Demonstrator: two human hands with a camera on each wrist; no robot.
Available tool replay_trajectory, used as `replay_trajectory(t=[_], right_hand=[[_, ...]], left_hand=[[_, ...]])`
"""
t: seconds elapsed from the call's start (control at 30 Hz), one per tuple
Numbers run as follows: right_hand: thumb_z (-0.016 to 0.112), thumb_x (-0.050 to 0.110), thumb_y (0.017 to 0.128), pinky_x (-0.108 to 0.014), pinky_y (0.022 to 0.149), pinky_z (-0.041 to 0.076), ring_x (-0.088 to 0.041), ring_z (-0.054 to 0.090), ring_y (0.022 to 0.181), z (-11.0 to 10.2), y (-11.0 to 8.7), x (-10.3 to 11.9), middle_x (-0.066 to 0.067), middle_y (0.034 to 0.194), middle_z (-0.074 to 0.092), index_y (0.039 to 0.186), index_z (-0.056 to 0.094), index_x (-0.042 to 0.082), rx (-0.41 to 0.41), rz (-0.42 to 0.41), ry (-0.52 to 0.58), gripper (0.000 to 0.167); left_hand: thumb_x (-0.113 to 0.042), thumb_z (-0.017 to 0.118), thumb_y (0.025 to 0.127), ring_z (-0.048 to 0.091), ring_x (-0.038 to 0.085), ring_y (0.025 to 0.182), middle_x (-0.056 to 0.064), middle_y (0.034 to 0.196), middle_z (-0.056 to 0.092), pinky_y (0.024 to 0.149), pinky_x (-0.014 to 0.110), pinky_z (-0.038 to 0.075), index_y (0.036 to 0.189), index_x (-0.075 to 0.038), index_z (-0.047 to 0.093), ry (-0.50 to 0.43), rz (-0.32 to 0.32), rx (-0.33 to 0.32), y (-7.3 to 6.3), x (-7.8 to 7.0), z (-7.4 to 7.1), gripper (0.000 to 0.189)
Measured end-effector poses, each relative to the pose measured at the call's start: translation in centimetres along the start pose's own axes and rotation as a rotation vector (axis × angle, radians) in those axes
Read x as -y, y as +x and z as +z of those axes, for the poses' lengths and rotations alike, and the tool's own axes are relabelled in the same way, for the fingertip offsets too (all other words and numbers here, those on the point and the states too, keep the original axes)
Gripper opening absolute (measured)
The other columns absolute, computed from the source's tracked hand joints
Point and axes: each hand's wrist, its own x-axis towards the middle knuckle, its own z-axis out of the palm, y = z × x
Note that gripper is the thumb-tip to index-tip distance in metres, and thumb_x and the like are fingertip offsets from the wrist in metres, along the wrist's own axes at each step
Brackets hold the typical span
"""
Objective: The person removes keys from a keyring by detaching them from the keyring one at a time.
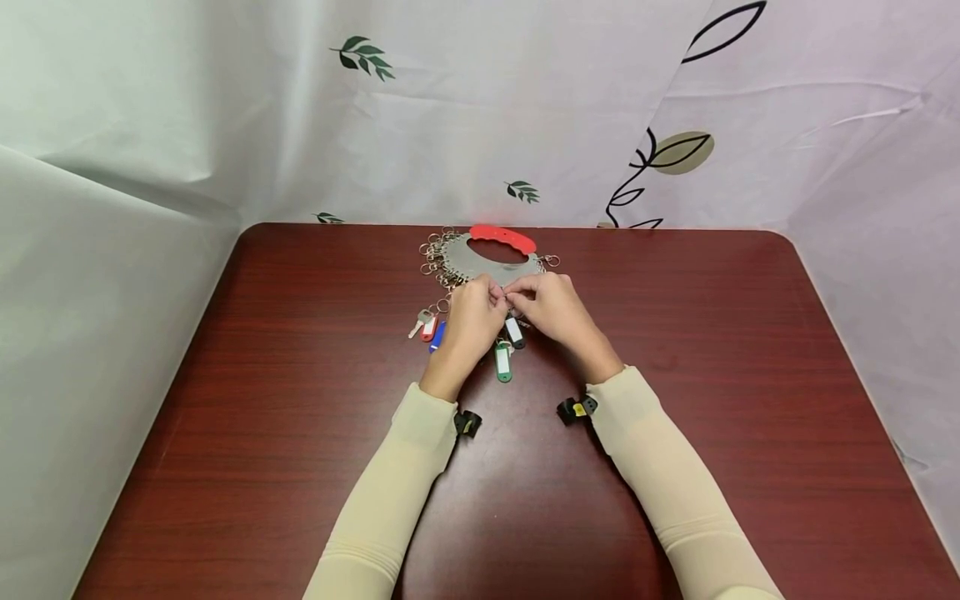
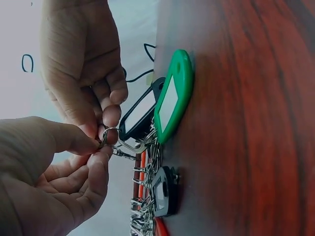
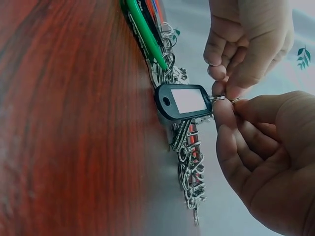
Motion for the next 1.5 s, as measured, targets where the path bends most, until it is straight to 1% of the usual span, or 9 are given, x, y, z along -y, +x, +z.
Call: replay_trajectory(t=[0.2, 0.37, 0.5, 0.63, 0.8, 0.97, 1.1, 1.27, 1.5], right_hand=[[0.07, 0.018, 0.098, -0.023, 0.06, 0.048, -0.009, 0.069, 0.07, 0.1, 0.1, -0.5, 0.0, 0.082, 0.078, 0.101, 0.082, 0.013, -0.004, 0.035, 0.062, 0.013], [0.07, 0.016, 0.099, -0.023, 0.056, 0.048, -0.012, 0.07, 0.07, 0.0, 0.1, -0.6, -0.002, 0.081, 0.078, 0.102, 0.08, 0.011, 0.018, 0.049, 0.105, 0.012], [0.069, 0.013, 0.099, -0.023, 0.06, 0.05, -0.014, 0.073, 0.074, -0.2, 0.0, -0.5, -0.005, 0.084, 0.078, 0.102, 0.076, 0.009, 0.039, 0.044, 0.126, 0.009], [0.069, 0.012, 0.099, -0.024, 0.063, 0.051, -0.015, 0.073, 0.075, -0.4, 0.0, -0.4, -0.005, 0.085, 0.077, 0.101, 0.075, 0.009, 0.052, 0.034, 0.123, 0.007], [0.069, 0.012, 0.099, -0.025, 0.066, 0.051, -0.015, 0.072, 0.077, -0.5, 0.1, -0.5, -0.004, 0.086, 0.078, 0.101, 0.075, 0.009, 0.06, 0.02, 0.104, 0.007], [0.069, 0.014, 0.099, -0.028, 0.069, 0.05, -0.014, 0.07, 0.076, -0.5, 0.0, -0.5, -0.002, 0.084, 0.077, 0.101, 0.074, 0.011, 0.061, 0.013, 0.065, 0.006], [0.07, 0.014, 0.099, -0.029, 0.071, 0.05, -0.014, 0.068, 0.076, -0.4, 0.0, -0.3, -0.002, 0.082, 0.076, 0.1, 0.074, 0.011, 0.05, -0.004, 0.044, 0.005], [0.069, 0.014, 0.1, -0.029, 0.067, 0.05, -0.014, 0.066, 0.072, -0.4, -0.1, 0.0, -0.001, 0.078, 0.073, 0.098, 0.074, 0.012, 0.029, -0.005, 0.029, 0.006], [0.069, 0.015, 0.1, -0.028, 0.064, 0.049, -0.013, 0.065, 0.07, -0.4, -0.3, 0.2, 0.0, 0.076, 0.071, 0.096, 0.073, 0.012, 0.006, 0.021, 0.032, 0.006]], left_hand=[[-0.002, 0.069, 0.088, 0.074, 0.025, 0.077, 0.013, 0.083, 0.076, 0.074, 0.038, 0.059, 0.092, 0.001, 0.071, -0.058, -0.006, 0.007, 0.2, 0.1, -0.2, 0.005], [-0.001, 0.069, 0.09, 0.071, 0.024, 0.078, 0.012, 0.086, 0.074, 0.073, 0.036, 0.058, 0.097, 0.0, 0.071, -0.074, 0.003, -0.006, 0.4, 0.4, -0.5, 0.007], [0.001, 0.067, 0.092, 0.068, 0.025, 0.084, 0.013, 0.093, 0.072, 0.076, 0.037, 0.056, 0.107, -0.001, 0.073, -0.065, 0.037, -0.018, 0.5, 0.6, -0.7, 0.016], [0.003, 0.065, 0.093, 0.07, 0.025, 0.087, 0.013, 0.098, 0.074, 0.076, 0.036, 0.057, 0.112, -0.002, 0.074, -0.052, 0.084, 0.012, 0.5, 0.7, -0.7, 0.021], [0.005, 0.065, 0.092, 0.073, 0.025, 0.087, 0.013, 0.094, 0.077, 0.078, 0.036, 0.058, 0.109, -0.002, 0.075, -0.066, 0.1, 0.049, 0.6, 0.7, -0.4, 0.021], [0.005, 0.066, 0.092, 0.073, 0.026, 0.087, 0.014, 0.093, 0.076, 0.079, 0.035, 0.059, 0.105, -0.001, 0.075, -0.087, 0.095, 0.043, 0.5, 0.7, -0.2, 0.017], [0.005, 0.069, 0.092, 0.072, 0.026, 0.088, 0.013, 0.096, 0.077, 0.08, 0.035, 0.059, 0.101, -0.002, 0.075, -0.051, 0.136, 0.017, 0.4, 0.8, -0.3, 0.013], [0.003, 0.074, 0.09, 0.07, 0.028, 0.092, 0.012, 0.097, 0.077, 0.084, 0.038, 0.057, 0.092, -0.003, 0.074, -0.008, 0.19, -0.018, 0.3, 1.0, -0.4, 0.007], [0.001, 0.075, 0.089, 0.07, 0.031, 0.096, 0.012, 0.097, 0.076, 0.091, 0.044, 0.053, 0.091, -0.004, 0.074, 0.024, 0.211, -0.002, 0.3, 1.0, -0.4, 0.006]])
